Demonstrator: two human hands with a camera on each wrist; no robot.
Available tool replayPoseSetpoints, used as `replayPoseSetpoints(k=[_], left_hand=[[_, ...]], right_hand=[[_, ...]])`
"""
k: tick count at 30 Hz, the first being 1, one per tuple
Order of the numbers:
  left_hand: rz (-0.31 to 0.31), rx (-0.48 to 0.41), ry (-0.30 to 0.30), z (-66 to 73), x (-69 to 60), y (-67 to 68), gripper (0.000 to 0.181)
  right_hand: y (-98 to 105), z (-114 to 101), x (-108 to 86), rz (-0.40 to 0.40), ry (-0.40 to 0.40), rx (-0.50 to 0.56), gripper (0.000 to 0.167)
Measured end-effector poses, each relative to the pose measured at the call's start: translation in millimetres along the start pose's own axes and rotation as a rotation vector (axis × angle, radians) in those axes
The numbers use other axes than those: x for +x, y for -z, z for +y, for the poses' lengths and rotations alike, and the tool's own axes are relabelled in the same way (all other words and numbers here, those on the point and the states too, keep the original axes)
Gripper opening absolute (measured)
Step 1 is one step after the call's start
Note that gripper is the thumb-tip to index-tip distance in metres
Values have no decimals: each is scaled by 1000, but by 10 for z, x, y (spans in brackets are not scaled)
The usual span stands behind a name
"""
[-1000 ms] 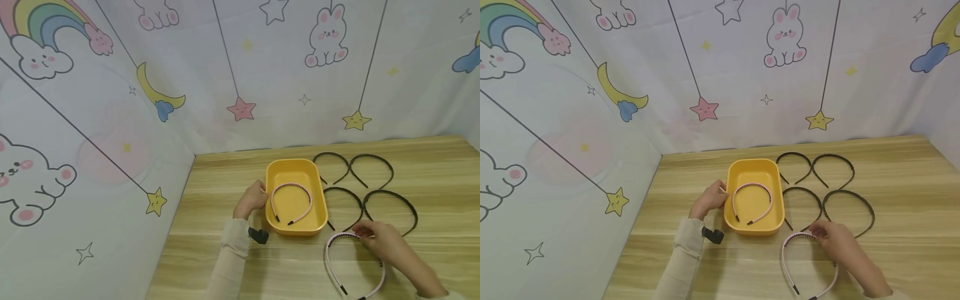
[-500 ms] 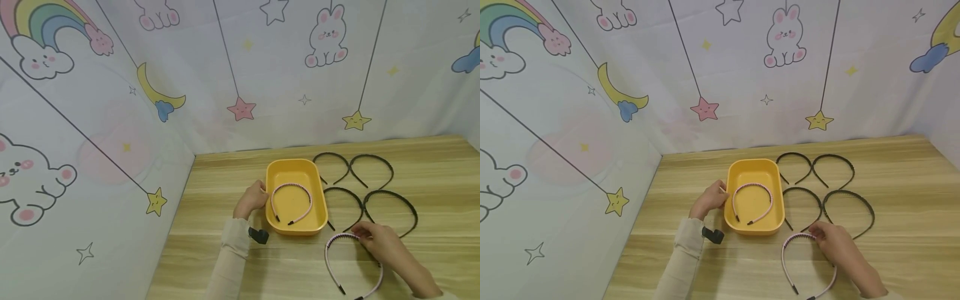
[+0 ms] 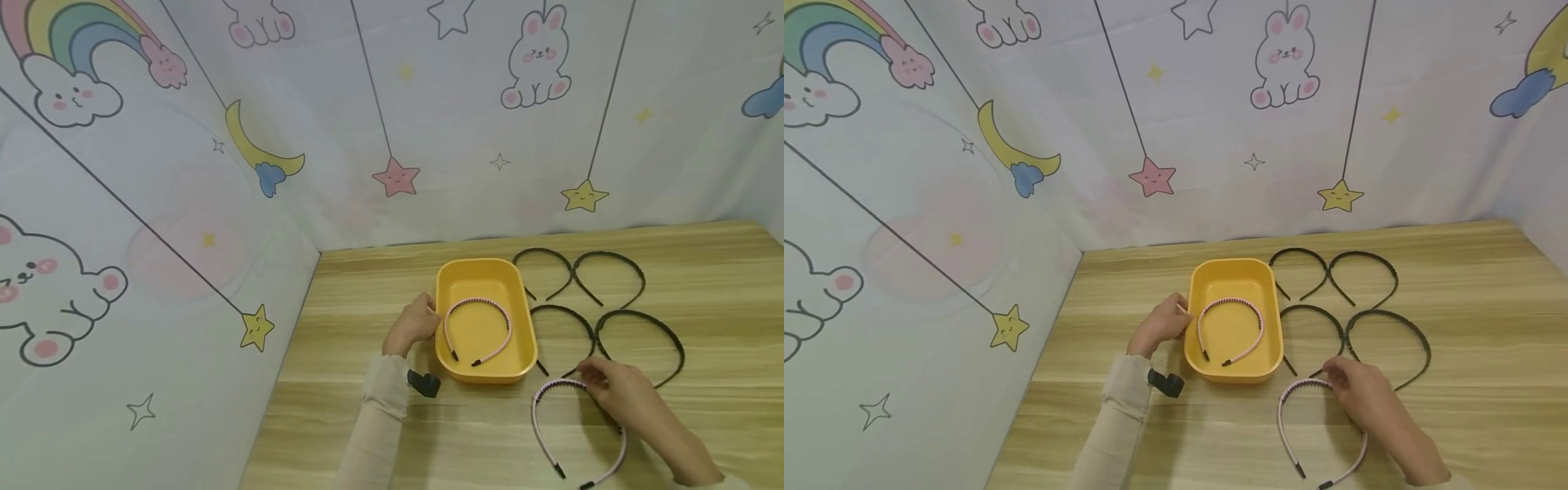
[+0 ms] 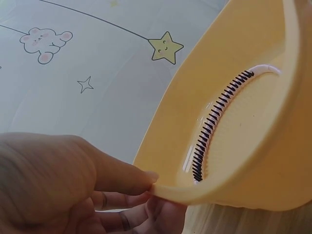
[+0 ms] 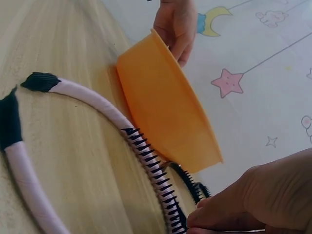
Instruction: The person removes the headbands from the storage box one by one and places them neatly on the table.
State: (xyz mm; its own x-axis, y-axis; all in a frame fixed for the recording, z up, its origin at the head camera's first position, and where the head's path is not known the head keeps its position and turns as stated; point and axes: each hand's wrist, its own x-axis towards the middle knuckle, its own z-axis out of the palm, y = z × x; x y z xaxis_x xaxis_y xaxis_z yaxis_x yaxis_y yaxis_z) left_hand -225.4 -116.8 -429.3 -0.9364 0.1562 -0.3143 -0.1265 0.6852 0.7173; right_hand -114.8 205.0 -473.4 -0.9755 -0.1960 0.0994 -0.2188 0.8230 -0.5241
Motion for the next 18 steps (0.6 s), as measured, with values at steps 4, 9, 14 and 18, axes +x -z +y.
replayPoseSetpoints(k=[4, 9, 14, 18], left_hand=[[3, 0, -3, 9, -8, 4, 25], [1, -1, 1, 8, -7, 0, 25], [3, -6, 8, 4, -3, -7, 26], [5, 1, 7, 5, -7, -4, 25]], right_hand=[[90, -71, 83, -2, 20, 30, 21], [202, -254, 256, 1, 41, 58, 26], [237, -446, 506, 44, 83, 110, 25], [192, -534, 733, 59, 93, 161, 24]])
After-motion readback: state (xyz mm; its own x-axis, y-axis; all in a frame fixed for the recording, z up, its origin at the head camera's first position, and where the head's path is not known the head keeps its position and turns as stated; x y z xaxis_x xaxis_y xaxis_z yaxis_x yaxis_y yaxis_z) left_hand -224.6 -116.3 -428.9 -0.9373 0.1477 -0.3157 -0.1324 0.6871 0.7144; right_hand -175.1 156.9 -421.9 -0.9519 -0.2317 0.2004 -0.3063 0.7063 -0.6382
